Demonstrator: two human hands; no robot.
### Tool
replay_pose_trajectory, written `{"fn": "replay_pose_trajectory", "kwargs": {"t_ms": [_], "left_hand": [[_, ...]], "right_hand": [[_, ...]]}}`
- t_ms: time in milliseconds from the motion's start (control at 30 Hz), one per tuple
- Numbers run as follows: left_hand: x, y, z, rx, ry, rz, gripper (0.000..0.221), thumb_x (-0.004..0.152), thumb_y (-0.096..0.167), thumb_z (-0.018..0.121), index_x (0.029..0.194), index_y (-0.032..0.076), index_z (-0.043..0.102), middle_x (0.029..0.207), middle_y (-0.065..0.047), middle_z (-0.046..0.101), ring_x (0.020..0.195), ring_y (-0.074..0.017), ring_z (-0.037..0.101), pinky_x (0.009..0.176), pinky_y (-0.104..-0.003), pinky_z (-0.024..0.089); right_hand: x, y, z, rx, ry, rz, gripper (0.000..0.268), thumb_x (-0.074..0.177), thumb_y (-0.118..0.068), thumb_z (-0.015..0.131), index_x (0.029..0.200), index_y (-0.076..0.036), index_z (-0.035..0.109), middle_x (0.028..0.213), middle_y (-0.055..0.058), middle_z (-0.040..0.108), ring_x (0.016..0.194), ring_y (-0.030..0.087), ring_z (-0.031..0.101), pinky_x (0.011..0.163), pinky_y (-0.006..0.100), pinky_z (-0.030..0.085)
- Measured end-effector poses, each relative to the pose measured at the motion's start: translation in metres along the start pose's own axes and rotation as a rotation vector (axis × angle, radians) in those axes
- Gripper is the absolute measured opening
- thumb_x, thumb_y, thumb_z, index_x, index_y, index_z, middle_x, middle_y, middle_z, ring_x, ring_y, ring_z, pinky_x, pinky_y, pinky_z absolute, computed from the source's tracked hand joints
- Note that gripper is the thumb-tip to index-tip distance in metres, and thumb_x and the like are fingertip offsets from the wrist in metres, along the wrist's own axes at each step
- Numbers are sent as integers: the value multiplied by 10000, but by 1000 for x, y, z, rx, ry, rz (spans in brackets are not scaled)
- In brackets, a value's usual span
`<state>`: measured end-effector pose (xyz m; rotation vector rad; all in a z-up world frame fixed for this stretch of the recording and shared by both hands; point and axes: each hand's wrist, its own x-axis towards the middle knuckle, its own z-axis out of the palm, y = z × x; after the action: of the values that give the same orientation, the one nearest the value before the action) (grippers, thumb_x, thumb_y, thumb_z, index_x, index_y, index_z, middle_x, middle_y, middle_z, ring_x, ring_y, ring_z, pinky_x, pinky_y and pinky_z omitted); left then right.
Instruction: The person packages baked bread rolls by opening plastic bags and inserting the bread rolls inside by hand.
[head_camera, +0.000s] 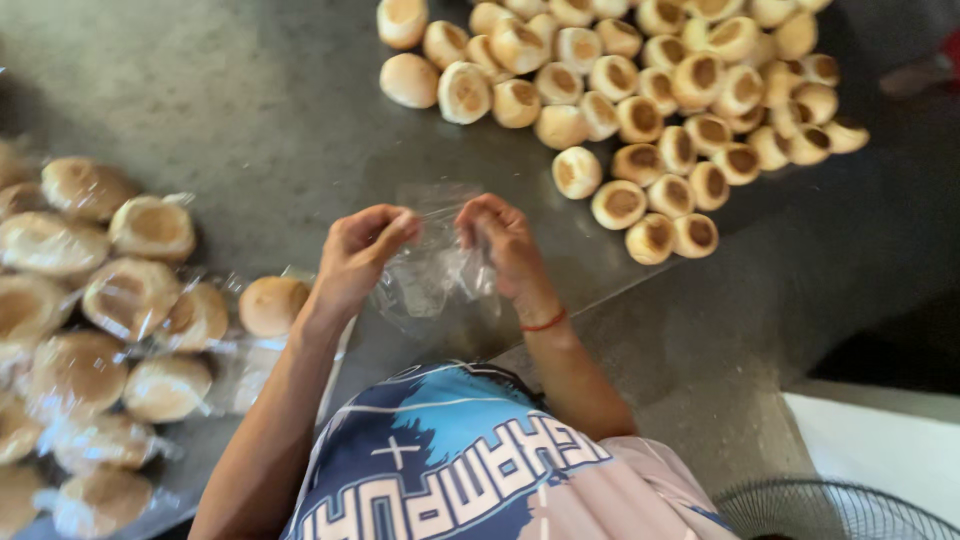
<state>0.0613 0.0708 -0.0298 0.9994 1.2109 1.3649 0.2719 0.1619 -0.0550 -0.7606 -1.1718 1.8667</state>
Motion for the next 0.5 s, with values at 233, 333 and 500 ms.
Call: {"fn": "replay_pose_trajectory", "kwargs": {"t_ms": [233,333,500], "left_hand": [[-12,-20,-11,-67,109,26,194,1038,162,624,1019,-14,704,931,14,700,887,-46,608,815,-186,469],[-22,-17,-17,22,386,-65,137,1046,118,699,1093,-9,724,929,-13,696,762,-59,494,661,-214,343],[-42,-23,-12,-116,175,-89,112,1030,89,699,1064,-14,726,968,-52,697,851,-83,589,766,-236,448]], "right_hand": [[-4,-8,14,-530,214,-160,178,997,-205,682,1041,-32,693,907,52,678,682,111,582,626,258,483],[-21,-31,29,-932,435,-305,230,941,-223,710,1081,-45,674,974,70,667,597,134,562,560,279,460],[-47,-35,62,-783,23,-639,221,935,-246,758,1050,-68,697,1056,91,650,904,197,641,684,300,527]]}}
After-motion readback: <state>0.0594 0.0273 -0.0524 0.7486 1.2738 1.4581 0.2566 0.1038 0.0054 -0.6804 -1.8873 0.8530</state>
